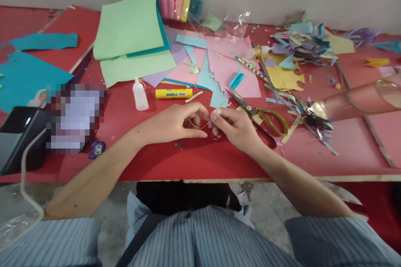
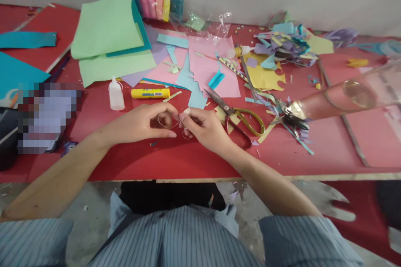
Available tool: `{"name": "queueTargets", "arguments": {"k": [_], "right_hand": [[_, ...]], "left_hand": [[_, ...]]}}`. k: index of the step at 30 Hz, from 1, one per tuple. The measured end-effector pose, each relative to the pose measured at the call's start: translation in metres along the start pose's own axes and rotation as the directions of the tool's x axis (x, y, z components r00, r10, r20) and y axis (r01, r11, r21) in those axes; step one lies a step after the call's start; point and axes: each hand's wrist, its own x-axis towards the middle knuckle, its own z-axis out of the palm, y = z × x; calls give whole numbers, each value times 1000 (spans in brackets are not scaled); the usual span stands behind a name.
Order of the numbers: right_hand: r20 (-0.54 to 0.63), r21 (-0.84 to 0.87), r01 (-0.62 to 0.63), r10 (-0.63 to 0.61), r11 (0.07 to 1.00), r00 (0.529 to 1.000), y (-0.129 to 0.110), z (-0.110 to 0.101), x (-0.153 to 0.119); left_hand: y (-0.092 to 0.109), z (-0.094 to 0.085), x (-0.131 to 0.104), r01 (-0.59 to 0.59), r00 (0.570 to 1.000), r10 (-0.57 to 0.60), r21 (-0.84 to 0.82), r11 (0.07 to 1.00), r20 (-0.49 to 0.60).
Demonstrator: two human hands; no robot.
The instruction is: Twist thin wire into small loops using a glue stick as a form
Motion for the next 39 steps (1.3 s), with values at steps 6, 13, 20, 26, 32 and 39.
{"name": "queueTargets", "arguments": {"k": [6, 13, 20, 26, 32, 39], "right_hand": [[35, 29, -45, 44, 999, 998, -4, -2, 0], [81, 34, -65, 62, 997, 995, -7, -2, 0], [104, 32, -68, 64, 997, 992, -10, -4, 1], [129, -11, -11, 12, 1000, 992, -10, -6, -1], [90, 0, 46, -45, 999, 995, -8, -4, 0], [154, -83, 75, -62, 994, 986, -6, -4, -1]], "left_hand": [[1, -3, -1, -54, 998, 55, 118, 992, -8], [3, -3, -2, -85, 995, 93, 156, 984, -45], [3, -3, -1, -84, 995, 91, 146, 986, -42], [2, -6, -2, -89, 996, 89, 107, 990, -3], [2, -4, 0, 70, 997, -64, -255, 964, 30], [1, 3, 2, 40, 999, -44, -144, 989, -27]]}}
